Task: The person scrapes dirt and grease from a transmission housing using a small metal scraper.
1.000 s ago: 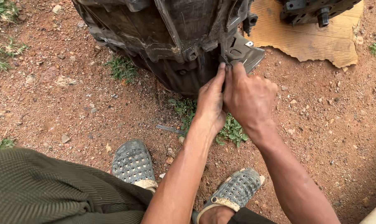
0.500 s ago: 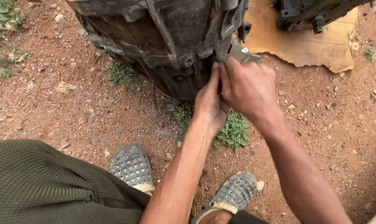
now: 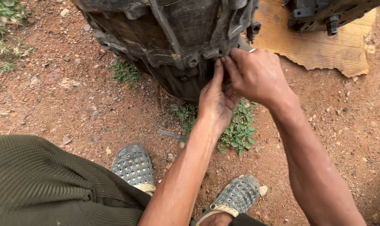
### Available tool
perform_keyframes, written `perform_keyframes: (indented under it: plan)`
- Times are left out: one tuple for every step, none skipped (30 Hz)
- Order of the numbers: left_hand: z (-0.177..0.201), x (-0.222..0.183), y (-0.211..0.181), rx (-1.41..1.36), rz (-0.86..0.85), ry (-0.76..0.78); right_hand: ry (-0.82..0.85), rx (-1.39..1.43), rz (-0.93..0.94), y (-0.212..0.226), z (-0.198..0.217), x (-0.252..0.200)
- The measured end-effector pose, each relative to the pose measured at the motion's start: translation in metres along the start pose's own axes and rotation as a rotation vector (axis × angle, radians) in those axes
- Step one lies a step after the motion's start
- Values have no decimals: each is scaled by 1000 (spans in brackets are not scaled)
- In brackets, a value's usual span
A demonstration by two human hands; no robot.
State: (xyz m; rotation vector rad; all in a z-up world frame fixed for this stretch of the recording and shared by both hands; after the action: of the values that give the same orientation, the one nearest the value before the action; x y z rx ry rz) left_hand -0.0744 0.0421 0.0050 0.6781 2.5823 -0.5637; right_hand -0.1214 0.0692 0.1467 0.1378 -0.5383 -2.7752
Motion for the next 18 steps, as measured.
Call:
perform_keyframes:
  plan:
    - [-1, -3, 1, -27, -23, 10, -38, -99, -11, -2, 2, -5]
    - [-2, -6, 5, -27, -9, 17, -75, -198, -21, -2, 0, -12]
    - [-4, -7, 6, -23, 0, 29, -120, -299, -30, 0, -1, -17]
    - [-5, -7, 5, -19, 10, 41, -107, -318, -112, -4, -6, -21]
    - [-3, -9, 6, -22, 37, 29, -87, -331, -192, -6, -13, -28]
    - [0, -11, 6, -26, 63, 17, -66, -343, -272, -7, -21, -31]
    - [2, -11, 10, -34, 94, 9, -113, -384, -261, -2, -23, -32]
    - [0, -9, 8, -38, 84, 51, -160, -426, -250, 4, -25, -33]
    - [0, -8, 7, -43, 75, 90, -204, -466, -240, 7, -25, -32]
    - [-2, -7, 6, -48, 67, 130, -180, -451, -250, 5, -27, -28]
    - [1, -3, 3, -69, 70, 116, -159, -433, -254, 3, -28, -21]
    - [3, 0, 1, -90, 74, 102, -138, -416, -257, 1, -27, -15]
    - [5, 0, 0, -110, 78, 86, -125, -315, -197, 1, -25, -9]
    - [7, 0, -2, -59, 59, 55, -112, -213, -137, -2, -17, -3]
    - [6, 1, -4, -5, 35, 32, -105, -115, -74, -4, -9, 1]
    - [5, 0, -5, 48, 12, 8, -67, -78, -53, -6, -5, 4]
    - [3, -2, -1, 47, 13, 2, -28, -43, -37, -8, -3, 1]
    - [1, -4, 3, 45, 13, -5, 12, -8, -22, -7, -3, -3]
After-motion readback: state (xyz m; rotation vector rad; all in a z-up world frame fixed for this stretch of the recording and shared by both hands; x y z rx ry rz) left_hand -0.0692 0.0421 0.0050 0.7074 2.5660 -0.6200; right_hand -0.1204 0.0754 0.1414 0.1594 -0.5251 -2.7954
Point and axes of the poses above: each hand's wrist, its own x-axis towards the middle knuckle, its own z-axis out of the back of the hand, y = z × x, the point moved 8 cm from there along x, towards the middle knuckle, and after that the axes turned 11 degrees about x, right-handed, at the moved point
